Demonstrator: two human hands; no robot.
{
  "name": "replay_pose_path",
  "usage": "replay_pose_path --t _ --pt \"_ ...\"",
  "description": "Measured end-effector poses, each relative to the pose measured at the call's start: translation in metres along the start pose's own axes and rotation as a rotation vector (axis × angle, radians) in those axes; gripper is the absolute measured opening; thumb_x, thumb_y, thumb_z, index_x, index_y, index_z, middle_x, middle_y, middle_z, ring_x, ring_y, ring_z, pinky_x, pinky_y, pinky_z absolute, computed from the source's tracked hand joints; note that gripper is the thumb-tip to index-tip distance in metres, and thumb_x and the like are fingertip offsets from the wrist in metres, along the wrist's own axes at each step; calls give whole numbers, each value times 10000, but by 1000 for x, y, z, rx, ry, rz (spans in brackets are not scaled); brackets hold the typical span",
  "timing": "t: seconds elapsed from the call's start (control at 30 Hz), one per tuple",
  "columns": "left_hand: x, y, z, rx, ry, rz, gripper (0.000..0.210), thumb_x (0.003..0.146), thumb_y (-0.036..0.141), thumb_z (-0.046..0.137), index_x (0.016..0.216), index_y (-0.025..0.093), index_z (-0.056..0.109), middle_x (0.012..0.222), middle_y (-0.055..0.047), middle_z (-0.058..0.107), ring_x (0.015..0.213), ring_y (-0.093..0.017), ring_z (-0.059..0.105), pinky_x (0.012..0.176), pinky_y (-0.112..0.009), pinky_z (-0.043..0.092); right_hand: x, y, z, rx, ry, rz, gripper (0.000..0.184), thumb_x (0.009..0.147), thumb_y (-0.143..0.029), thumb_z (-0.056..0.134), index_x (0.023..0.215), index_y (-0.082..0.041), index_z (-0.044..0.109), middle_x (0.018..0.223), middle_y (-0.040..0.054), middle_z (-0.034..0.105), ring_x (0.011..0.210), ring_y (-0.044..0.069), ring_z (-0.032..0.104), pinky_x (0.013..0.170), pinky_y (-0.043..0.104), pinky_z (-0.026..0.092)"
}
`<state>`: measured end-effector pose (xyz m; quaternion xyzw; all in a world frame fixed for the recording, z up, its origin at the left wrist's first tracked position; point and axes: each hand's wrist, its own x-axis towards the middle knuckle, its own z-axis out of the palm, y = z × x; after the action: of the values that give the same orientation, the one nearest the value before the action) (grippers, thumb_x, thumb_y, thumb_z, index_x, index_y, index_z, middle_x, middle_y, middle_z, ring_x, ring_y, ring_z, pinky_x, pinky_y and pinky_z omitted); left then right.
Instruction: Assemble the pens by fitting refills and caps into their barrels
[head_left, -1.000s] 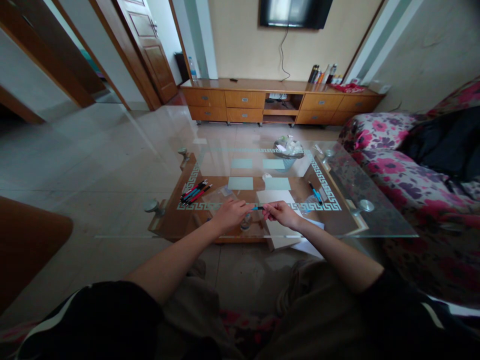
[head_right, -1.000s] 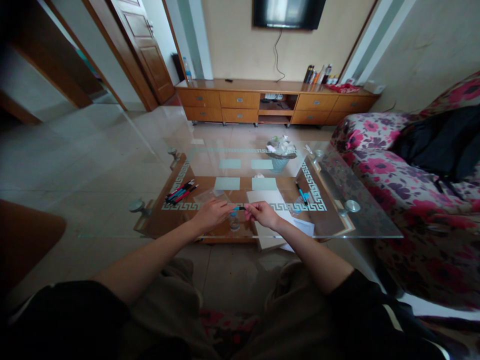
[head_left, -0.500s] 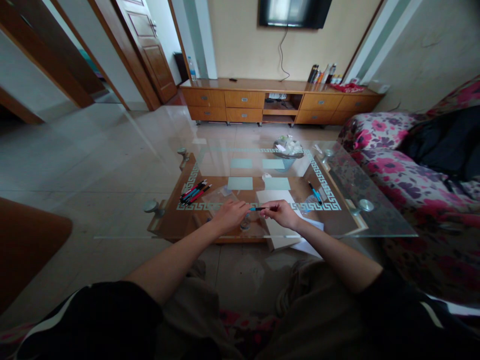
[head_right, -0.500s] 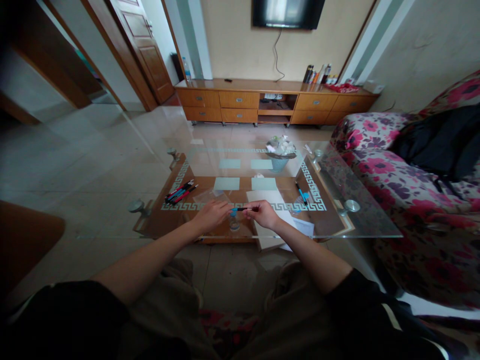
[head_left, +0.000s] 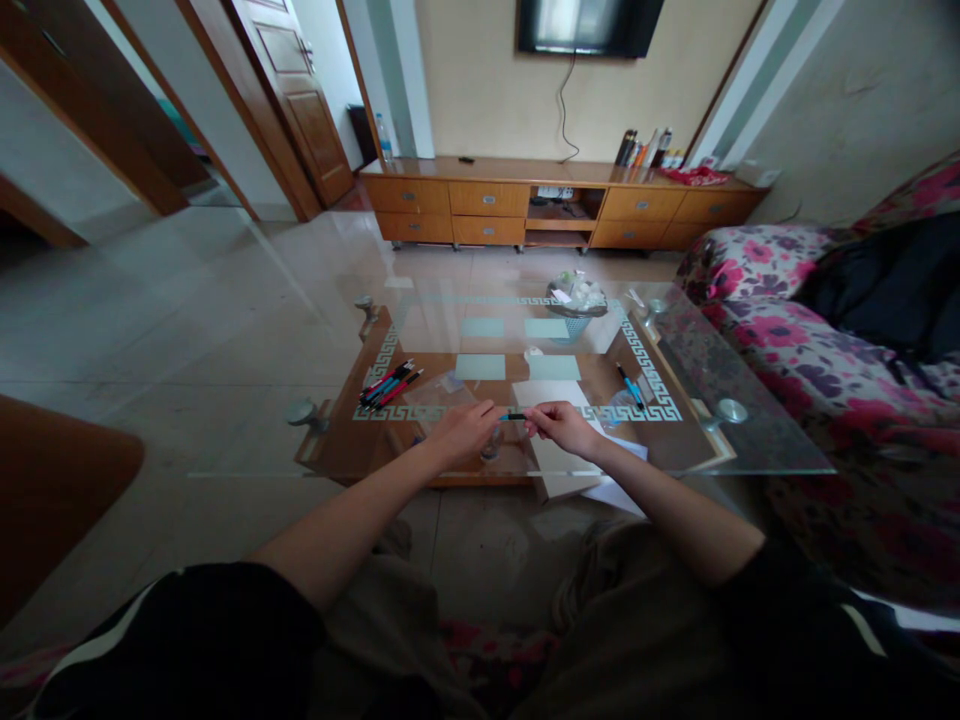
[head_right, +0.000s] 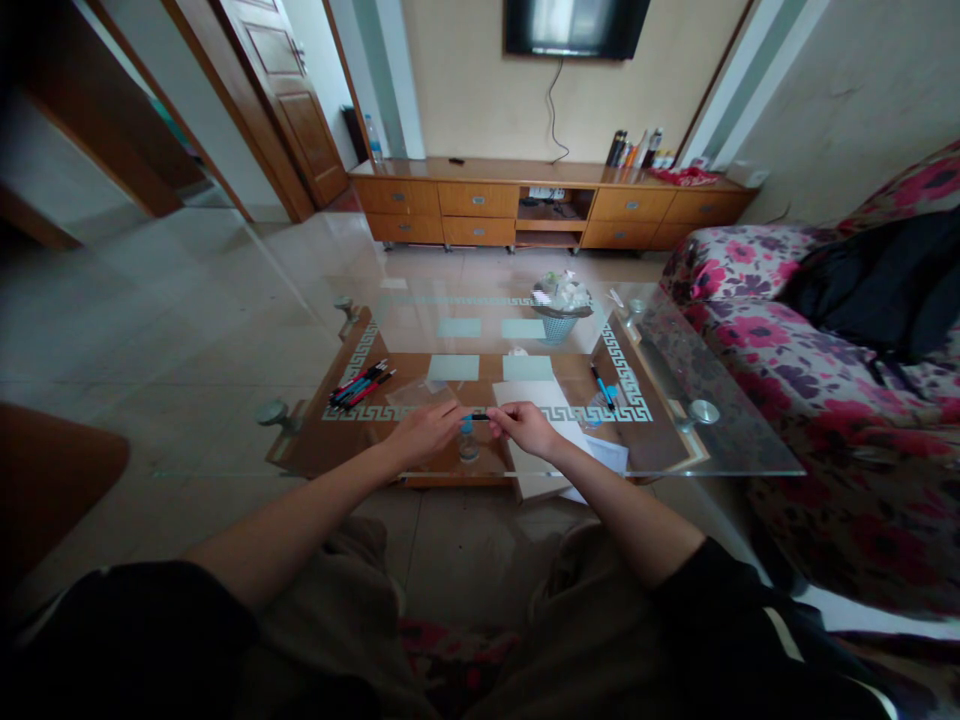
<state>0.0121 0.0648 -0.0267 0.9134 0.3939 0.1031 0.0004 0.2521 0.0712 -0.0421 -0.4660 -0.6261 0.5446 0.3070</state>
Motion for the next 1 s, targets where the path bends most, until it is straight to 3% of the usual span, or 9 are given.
replay_pose_path --t 0.17,0.27,0.4,0.5,0.67,0.73,0.87,1.0 --pt "-1 0 -1 -28 -20 -6 294 1019 374 364 1193 235 555 1038 -58 620 883 -183 630 729 -279 471 1 2 2 11 63 -116 416 705 -536 770 881 -170 678 747 6 649 633 122 536 593 246 403" --pt "-1 -1 -1 -25 -18 -16 319 1024 414 340 1184 242 556 1032 -49 622 872 -184 632 709 -276 460 -1 0 1 -31 51 -90 408 809 -578 654 838 -172 675 700 1 626 588 116 515 565 247 387" --pt "0 -3 1 -5 -23 -35 336 1034 406 303 1146 238 571 996 -50 622 823 -177 630 686 -276 446 -3 -4 -2 -135 12 -25 565 921 -618 452 668 -162 670 549 -2 548 516 110 461 524 252 338" --pt "0 -4 3 -11 -20 -52 340 1032 412 306 1135 234 577 988 -56 620 822 -177 631 685 -276 446 -3 -5 -3 -117 34 -45 494 879 -599 543 702 -160 684 555 -13 541 521 105 441 523 249 322" --pt "-1 -4 4 -16 -13 -64 326 1029 399 319 1141 235 578 981 -58 619 838 -181 632 707 -277 458 -1 -3 0 -23 113 -101 408 721 -535 748 886 -164 704 735 12 650 637 124 519 575 244 377" --pt "-1 -5 5 -21 -13 -64 327 1028 401 321 1144 239 580 983 -59 619 842 -181 633 714 -277 460 -1 -2 0 -34 91 -81 411 752 -552 714 885 -164 704 729 14 651 618 120 515 564 241 377" --pt "-1 -5 4 -18 -14 -56 336 1030 402 309 1140 234 579 983 -62 619 837 -179 632 713 -276 459 -4 -8 -1 -61 3 -15 530 874 -629 521 697 -156 681 619 17 614 535 108 476 527 247 359" --pt "-1 -4 2 -5 -15 -53 337 1032 404 304 1161 240 568 990 -58 621 838 -182 636 706 -278 459 -6 -16 -2 -73 37 6 517 857 -621 555 735 -148 724 598 15 603 546 114 476 532 254 361"
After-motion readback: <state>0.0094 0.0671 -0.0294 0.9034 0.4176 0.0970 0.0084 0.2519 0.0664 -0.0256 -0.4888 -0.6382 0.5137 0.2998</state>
